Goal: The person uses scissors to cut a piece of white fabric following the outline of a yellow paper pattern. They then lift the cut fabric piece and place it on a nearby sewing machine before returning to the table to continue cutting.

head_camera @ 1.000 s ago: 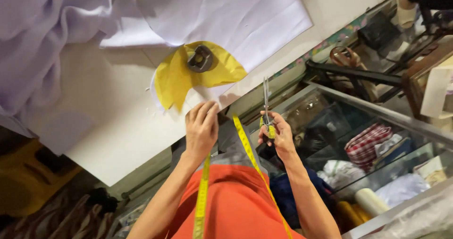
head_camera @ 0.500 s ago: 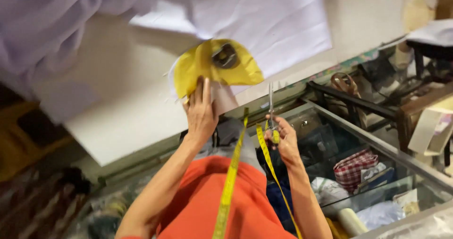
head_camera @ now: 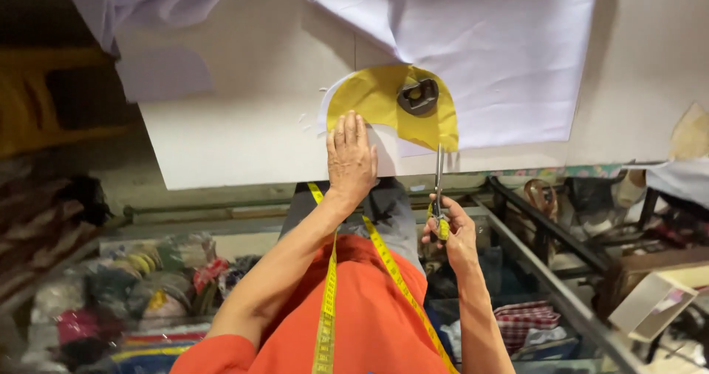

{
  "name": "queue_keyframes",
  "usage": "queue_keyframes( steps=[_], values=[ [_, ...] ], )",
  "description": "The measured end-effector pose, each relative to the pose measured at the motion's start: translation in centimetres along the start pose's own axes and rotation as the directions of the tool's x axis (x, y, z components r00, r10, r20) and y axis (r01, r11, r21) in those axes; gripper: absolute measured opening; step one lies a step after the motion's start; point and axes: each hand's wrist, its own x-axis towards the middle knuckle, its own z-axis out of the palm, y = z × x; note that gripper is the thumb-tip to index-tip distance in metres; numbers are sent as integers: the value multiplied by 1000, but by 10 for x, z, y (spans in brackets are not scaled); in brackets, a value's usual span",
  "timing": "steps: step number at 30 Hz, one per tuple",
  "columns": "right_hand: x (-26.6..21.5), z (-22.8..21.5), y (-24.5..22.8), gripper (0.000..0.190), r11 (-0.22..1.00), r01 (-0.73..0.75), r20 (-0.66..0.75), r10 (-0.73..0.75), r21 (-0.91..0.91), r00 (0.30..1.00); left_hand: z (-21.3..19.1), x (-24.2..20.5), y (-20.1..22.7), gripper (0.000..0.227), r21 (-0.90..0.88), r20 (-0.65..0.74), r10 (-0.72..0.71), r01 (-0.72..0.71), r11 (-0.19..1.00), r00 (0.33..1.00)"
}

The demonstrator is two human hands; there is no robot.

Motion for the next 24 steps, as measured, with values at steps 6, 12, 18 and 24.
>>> queue_keyframes(
  steps=[6, 12, 18, 24],
  values=[
    [0, -50, 3, 55, 995, -96, 81, 97, -6, 992, 2, 3, 46, 76, -63, -65, -149, 145, 987, 987],
    [9, -105, 16, 53, 996, -85, 47, 85, 13, 995, 25, 12, 70, 43, -82, -297, 148, -180, 980, 943],
    [20, -148, 39, 49, 971, -86, 193, 42, 223, 980, 74, 31, 91, 30, -79, -403, 312, -372, 925, 860],
    [35, -156, 72, 51, 941, -125, 219, 56, 315, 974, 55, 46, 93, 31, 53, -409, 362, -374, 926, 838]
  ],
)
